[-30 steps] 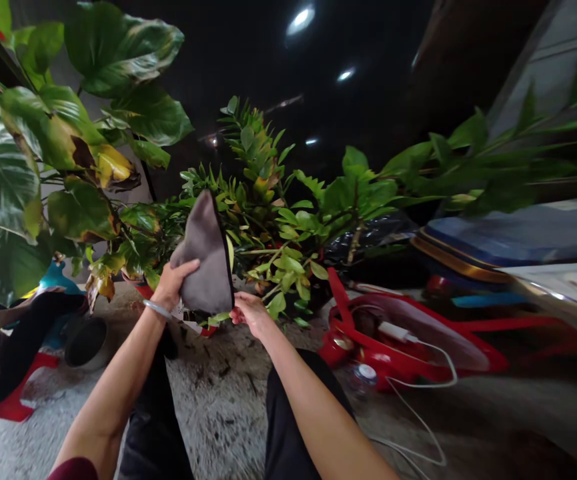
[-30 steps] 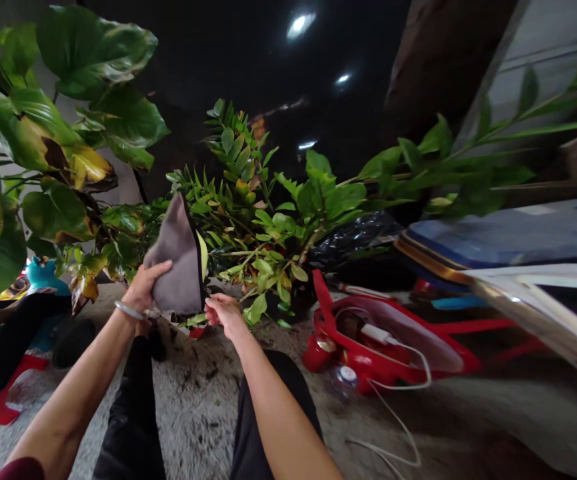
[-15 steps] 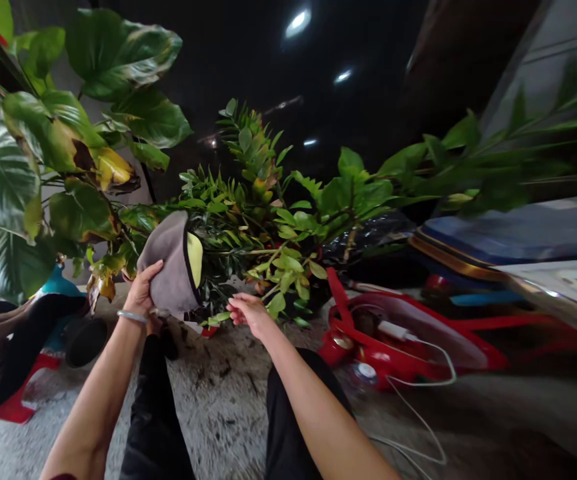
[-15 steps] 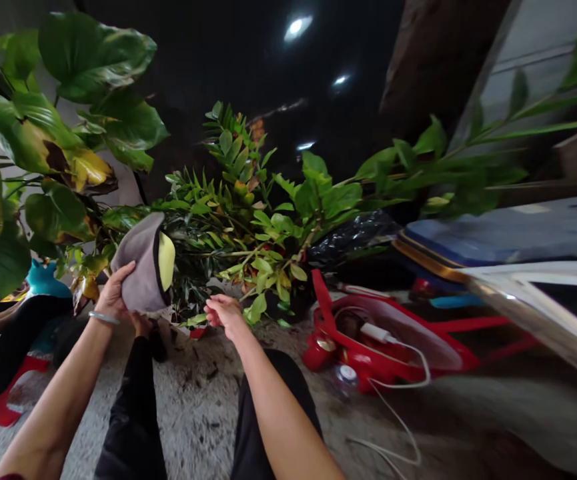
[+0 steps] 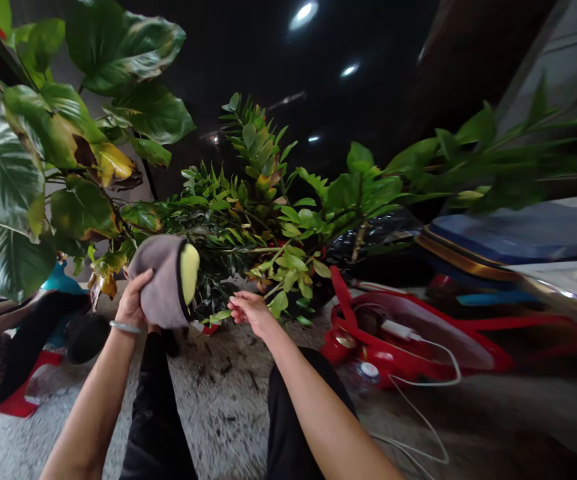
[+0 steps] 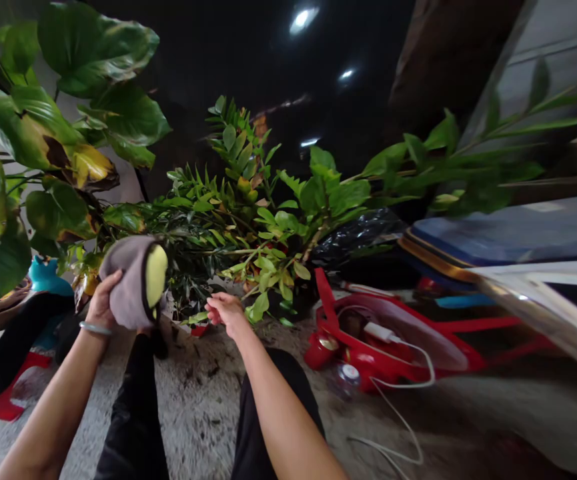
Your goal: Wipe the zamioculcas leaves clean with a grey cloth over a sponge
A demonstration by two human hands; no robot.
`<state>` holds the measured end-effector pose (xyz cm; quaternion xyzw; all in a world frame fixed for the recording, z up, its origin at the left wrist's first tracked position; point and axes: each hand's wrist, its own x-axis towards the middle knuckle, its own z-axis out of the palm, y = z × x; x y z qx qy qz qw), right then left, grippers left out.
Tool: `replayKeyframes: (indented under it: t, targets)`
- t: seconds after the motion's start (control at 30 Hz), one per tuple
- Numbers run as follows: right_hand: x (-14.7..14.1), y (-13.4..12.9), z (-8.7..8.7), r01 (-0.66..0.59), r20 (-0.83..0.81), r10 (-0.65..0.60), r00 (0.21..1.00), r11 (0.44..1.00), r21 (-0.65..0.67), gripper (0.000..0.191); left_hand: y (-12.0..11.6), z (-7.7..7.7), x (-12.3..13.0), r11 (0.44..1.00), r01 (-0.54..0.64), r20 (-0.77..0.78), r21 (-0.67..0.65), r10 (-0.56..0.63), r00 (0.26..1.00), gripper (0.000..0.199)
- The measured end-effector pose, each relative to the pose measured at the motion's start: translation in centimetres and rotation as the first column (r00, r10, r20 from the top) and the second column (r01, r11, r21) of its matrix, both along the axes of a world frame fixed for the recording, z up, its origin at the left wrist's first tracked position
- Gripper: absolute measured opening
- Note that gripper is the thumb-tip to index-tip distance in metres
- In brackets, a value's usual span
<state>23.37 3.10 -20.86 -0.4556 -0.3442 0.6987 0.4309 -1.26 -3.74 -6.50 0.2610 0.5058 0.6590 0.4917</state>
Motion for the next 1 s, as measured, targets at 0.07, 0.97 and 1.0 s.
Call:
replayKeyframes:
  t: [0.07,0.97,1.0]
  targets:
    - [-0.1,0.0,0.1,0.002,0.005,-0.002,1.000,1.000,-0.007,0.020,1.3,-0.4,0.0,0.992,-0.127,0.055,-0.018,0.128,0.990,0.026]
    - [0.5,0.1,0.1,0.062,0.005,-0.061,0.998,0.997,-0.046,0.017,-5.6,-8.6,3.8,0.901,0.304,-0.007,-0.309,-0.322,0.947,0.053]
    - [0.4,0.0,0.1,0.057,0.002,-0.057,0.998,0.997,-0.042,0.016,-5.7,-7.5,3.8,0.907,0.328,-0.023,-0.263,-0.346,0.938,0.057]
